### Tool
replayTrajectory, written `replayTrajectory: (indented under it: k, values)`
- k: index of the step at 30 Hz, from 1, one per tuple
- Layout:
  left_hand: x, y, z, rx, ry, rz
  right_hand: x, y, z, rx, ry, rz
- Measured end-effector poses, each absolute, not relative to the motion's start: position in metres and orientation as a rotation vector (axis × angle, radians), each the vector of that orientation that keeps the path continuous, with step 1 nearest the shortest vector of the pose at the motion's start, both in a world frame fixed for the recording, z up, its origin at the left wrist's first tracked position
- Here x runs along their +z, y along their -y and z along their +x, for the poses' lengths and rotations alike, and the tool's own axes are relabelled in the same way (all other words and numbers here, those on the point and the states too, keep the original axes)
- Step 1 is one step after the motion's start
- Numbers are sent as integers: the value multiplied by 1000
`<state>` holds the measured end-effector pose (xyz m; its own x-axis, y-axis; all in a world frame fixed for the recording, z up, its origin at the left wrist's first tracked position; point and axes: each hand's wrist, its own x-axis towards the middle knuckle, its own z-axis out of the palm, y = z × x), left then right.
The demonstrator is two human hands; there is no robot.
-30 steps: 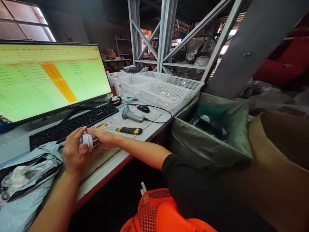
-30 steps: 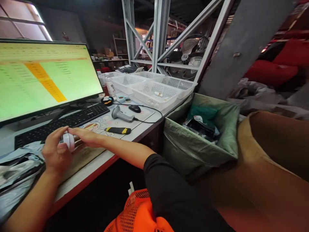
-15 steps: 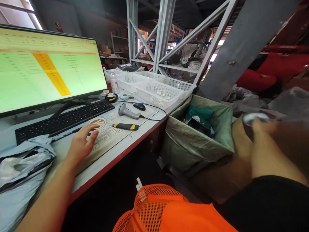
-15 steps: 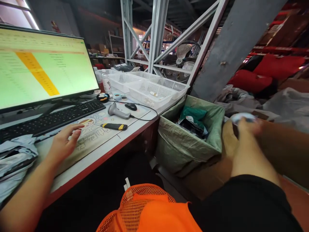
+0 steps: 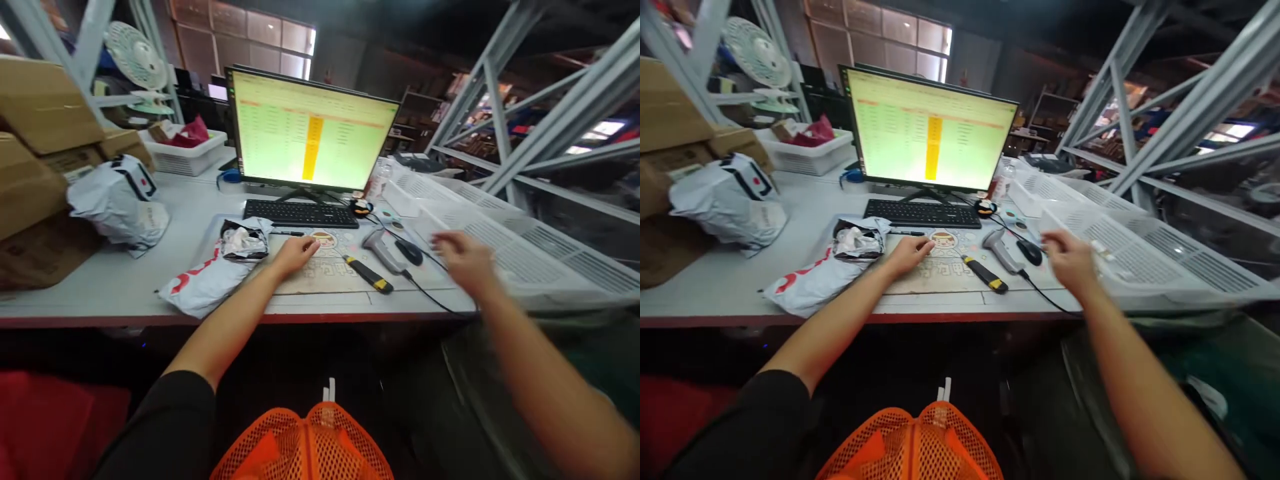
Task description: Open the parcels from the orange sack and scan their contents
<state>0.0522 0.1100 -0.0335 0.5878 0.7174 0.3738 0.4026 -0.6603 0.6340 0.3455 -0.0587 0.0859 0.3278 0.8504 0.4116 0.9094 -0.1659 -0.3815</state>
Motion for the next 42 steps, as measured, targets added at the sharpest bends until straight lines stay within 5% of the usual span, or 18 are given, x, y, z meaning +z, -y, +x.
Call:
replayTrajectory:
  k: [7,16,21,26,30,36,42]
  values:
    - [-36,-129,40,795,-1142,2363,21,-130,249,95,1863,-2258]
    - [-34,-136,44,790,-1168,2412,13,-165,259,38,1831,-2327]
    - [-10,-112,41,892,-1159,2435,17,-154,232,67,1917,-2098]
    - [-5,-52,-18,1387,-1542,2322,13,-109,211,188,2081,-1735]
    - [-42,-31,-91,1046,-2113,2044,7,-74,196,250,2162,-1480]
    - [-63,4,-122,1207,-1632,2313,5,-26,132,464,2373,-1144]
    - [-53,94,-94,2033,-984,2246,-2,58,89,1473,2037,-599]
